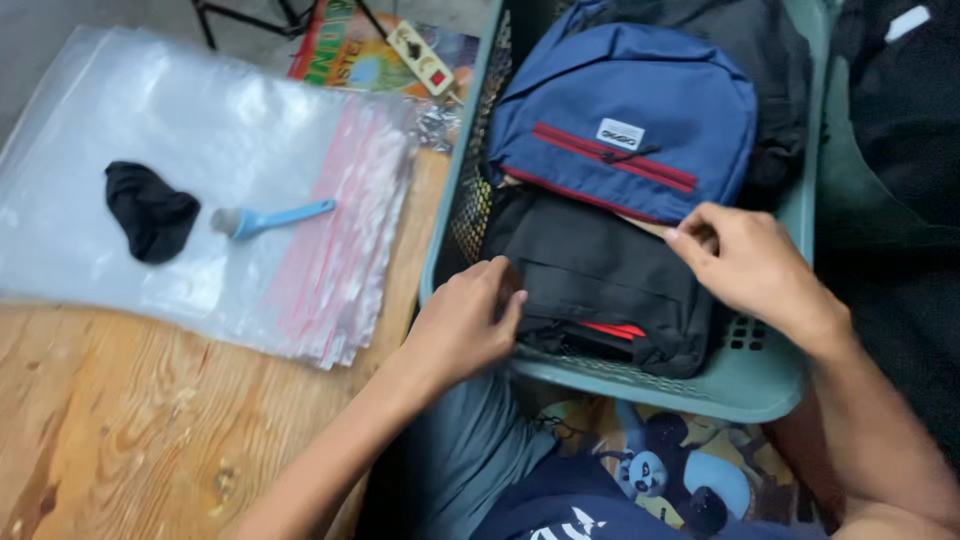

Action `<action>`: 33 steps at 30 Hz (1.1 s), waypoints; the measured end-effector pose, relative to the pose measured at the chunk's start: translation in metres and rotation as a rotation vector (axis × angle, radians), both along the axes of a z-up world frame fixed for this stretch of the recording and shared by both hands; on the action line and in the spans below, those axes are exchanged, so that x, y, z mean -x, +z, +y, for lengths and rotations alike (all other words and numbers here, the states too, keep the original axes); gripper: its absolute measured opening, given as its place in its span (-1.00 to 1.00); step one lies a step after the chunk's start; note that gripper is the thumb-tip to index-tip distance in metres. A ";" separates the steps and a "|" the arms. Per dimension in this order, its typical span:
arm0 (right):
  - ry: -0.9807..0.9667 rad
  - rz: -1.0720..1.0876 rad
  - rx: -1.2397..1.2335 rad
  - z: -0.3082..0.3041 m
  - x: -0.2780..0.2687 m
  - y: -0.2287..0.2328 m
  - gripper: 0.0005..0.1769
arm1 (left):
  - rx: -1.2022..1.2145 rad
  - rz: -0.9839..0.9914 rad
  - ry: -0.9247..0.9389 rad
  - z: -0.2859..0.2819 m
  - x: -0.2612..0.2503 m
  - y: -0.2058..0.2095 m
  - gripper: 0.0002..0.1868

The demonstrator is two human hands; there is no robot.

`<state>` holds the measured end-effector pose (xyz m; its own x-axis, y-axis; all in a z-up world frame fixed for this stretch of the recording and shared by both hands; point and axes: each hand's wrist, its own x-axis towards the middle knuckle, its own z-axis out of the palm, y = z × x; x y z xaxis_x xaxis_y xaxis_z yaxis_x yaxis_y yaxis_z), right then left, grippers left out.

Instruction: The person cleans a blue bag with a brush and a cloth, then attaches a sticker and a chain to it. Finally, they place the bag into a clear plastic bag.

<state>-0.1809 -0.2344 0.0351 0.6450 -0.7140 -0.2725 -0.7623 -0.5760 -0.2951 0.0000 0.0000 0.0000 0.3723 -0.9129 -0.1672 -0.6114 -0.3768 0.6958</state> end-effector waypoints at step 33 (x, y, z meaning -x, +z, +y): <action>-0.529 -0.865 -1.176 0.015 0.044 -0.104 -0.68 | 0.464 1.177 0.774 -0.113 -0.002 -0.048 -0.44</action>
